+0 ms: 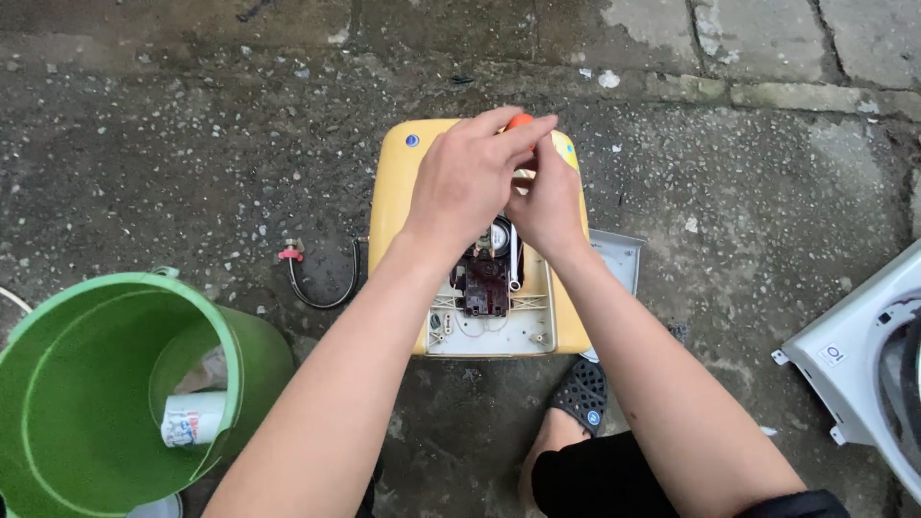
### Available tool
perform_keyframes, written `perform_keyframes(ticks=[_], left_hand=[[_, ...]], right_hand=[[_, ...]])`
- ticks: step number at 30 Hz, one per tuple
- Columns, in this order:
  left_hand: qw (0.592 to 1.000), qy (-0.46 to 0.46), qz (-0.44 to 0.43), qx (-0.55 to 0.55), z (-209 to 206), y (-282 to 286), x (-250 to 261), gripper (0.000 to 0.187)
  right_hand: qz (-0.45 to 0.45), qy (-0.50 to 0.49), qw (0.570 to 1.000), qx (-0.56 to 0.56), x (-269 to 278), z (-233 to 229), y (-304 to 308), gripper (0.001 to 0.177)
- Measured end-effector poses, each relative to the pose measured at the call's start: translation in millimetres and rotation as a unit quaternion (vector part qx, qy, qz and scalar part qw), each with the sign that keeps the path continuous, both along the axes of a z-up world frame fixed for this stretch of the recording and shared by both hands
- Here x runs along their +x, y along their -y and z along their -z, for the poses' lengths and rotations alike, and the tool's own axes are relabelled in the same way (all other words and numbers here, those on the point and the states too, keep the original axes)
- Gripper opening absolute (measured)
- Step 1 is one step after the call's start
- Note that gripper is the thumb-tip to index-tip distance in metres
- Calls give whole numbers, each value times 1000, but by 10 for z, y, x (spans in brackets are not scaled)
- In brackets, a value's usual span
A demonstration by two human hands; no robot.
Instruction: Disassembling and repairing an appliance component using a screwdriver to remove screws and plates.
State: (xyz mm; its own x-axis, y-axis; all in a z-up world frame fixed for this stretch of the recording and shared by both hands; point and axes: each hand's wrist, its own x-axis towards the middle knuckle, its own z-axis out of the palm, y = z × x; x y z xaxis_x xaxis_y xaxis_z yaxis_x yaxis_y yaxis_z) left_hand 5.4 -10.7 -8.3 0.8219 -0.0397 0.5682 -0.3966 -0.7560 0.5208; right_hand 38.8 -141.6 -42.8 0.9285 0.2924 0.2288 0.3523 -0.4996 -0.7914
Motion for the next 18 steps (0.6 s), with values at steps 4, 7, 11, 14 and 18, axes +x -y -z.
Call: perform_keyframes(ticks=[4, 7, 11, 14, 18], left_hand=[[995, -66, 64, -41, -27, -89, 8, 73], [979, -153, 91, -100, -55, -40, 22, 49], [989, -106, 14, -103, -73, 32, 28, 42], [991, -77, 27, -110, -128, 29, 28, 38], [986, -3, 102, -132, -145, -30, 27, 73]], right_hand=[[-71, -22, 997, 28, 73, -52, 58, 52], [-33, 17, 998, -43, 79, -81, 102, 25], [61, 50, 994, -79, 8, -66, 46, 24], [71, 91, 993, -38, 31, -23, 70, 23], [111, 162, 980, 39, 39, -256, 87, 35]])
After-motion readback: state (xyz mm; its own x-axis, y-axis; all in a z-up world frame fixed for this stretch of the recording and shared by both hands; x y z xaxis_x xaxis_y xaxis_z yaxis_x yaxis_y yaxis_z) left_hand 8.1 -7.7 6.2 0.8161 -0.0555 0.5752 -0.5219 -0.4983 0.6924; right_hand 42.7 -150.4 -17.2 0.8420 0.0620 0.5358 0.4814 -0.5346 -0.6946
